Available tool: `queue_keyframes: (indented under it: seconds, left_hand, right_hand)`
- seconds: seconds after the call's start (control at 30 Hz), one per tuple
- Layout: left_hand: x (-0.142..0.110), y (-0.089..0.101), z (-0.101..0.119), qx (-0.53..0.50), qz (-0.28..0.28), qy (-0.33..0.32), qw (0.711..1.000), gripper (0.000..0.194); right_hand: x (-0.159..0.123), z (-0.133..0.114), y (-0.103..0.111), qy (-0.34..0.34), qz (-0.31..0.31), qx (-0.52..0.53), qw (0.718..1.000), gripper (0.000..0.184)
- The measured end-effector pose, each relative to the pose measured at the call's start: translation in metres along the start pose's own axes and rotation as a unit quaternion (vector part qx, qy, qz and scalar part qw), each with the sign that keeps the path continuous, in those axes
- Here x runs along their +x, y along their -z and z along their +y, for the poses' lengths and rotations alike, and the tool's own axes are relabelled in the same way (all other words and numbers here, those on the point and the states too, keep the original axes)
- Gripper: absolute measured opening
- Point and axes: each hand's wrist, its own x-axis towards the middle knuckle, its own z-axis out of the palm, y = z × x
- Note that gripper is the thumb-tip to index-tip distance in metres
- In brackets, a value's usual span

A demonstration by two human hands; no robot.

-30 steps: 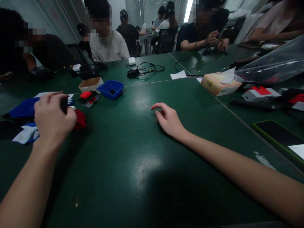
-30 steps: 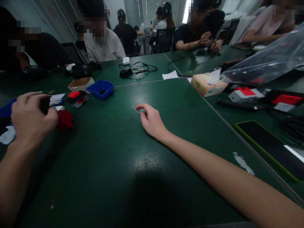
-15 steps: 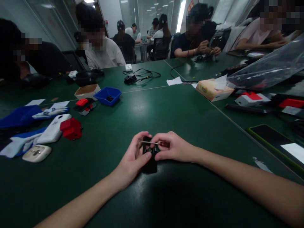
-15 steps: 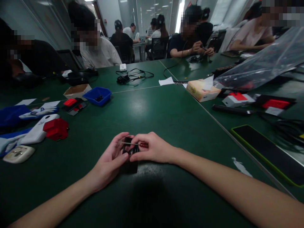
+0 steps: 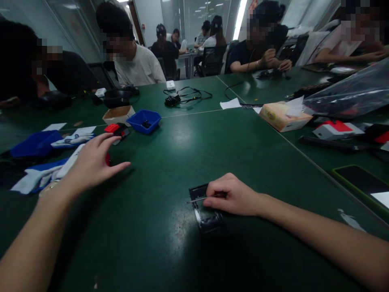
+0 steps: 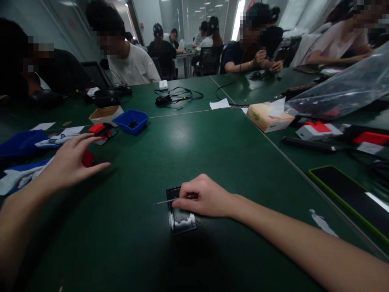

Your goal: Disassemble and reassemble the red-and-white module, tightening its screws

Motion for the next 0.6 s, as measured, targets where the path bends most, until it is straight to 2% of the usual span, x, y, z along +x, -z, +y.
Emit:
queue_keyframes:
  seconds: [0.1, 0.17, 0.23, 0.33, 0.43, 0.53, 0.6]
  left_hand:
    - [-0.013, 0.007, -0.057, -0.056, -0.036, 0.052, 0.996, 0.08]
    - [-0.023, 0.007, -0.076, -0.079, -0.04, 0.111, 0.99, 0.086]
    - [-0.03, 0.006, -0.081, -0.097, -0.045, 0.151, 0.983, 0.089]
    - [-0.031, 0.009, -0.074, -0.092, -0.04, 0.171, 0.98, 0.087]
    - [-0.023, 0.018, -0.058, -0.069, -0.014, 0.159, 0.985, 0.088]
    - [-0.013, 0.027, -0.023, -0.055, 0.02, 0.103, 0.993, 0.092]
    - [-0.009, 0.028, 0.014, -0.074, 0.004, 0.047, 0.996, 0.091]
  right_hand:
    - [0.0, 0.0, 0.0, 0.0, -0.002, -0.008, 1.0, 0.032]
    - [0.001, 0.0, -0.001, 0.002, -0.004, -0.012, 1.0, 0.032]
    - [0.001, 0.0, -0.001, 0.003, -0.005, -0.017, 1.0, 0.032]
    - [0.0, 0.0, -0.001, 0.0, 0.001, -0.025, 1.0, 0.035]
    - [0.0, 0.001, -0.001, -0.015, 0.019, -0.04, 0.999, 0.04]
    - [0.001, 0.002, -0.003, -0.044, 0.052, -0.067, 0.995, 0.041]
    - [0.002, 0.003, -0.003, -0.073, 0.081, -0.096, 0.989, 0.035]
